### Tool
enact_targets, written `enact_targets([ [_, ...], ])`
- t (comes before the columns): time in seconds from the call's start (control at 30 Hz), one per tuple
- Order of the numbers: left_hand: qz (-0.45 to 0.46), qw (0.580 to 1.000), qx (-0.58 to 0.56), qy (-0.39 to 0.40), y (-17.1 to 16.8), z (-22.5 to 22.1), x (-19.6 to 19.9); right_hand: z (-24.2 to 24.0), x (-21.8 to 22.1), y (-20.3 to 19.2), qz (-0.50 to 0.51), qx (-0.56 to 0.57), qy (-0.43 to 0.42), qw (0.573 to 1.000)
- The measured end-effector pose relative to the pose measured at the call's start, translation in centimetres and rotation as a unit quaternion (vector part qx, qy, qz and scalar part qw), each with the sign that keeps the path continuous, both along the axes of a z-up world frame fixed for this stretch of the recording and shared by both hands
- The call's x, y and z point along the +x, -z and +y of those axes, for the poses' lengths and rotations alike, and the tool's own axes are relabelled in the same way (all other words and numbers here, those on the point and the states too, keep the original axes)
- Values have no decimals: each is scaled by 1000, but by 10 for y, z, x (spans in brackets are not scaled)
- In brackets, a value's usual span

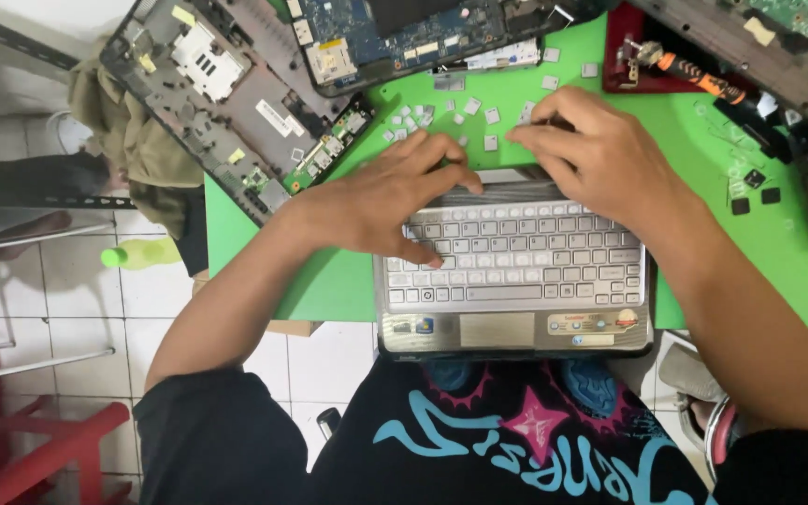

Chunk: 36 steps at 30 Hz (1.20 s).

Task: A person is repairing a laptop keyboard by organizing and installing small key hinges and retainers.

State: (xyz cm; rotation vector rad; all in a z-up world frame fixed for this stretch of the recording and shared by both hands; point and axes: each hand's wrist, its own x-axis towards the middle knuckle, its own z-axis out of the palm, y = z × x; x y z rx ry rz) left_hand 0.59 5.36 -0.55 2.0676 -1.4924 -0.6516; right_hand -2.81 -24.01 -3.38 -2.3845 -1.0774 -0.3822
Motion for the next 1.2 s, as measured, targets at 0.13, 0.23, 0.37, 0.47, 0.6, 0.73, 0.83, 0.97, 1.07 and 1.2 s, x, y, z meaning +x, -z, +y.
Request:
enact_targets([
  [0.13,-16,999,42,-16,-5,-2,-4,17,-19,-14,2,27,2,1000],
  [0.23,-26,999,35,-17,1,0,-5,33,-55,-20,28,84,-40,995],
  [0.37,-25,1000,15,2,1,2,-2,50,-89,-8,-17,34,-65,997],
  [0.47,-20,1000,4,7,1,3,1,62,-97,-15,-6,26,-63,998],
  [0.6,-9,999,-36,14,0,6,4,71,-100,-27,43,9,-62,997],
  [0.73,-22,999,-43,17,2,7,3,63,-103,-17,71,24,-79,994],
  [0.83,-27,999,-32,12,1,6,3,59,-107,-7,75,31,-70,994],
  [0.97,-31,999,-24,13,-1,5,3,68,-108,-12,52,105,-70,991],
  [1.07,-31,999,-14,11,-3,5,3,69,-107,-13,47,114,-67,990],
  [1.2,-38,999,-2,6,-4,4,2,64,-101,-12,-14,43,-70,997],
])
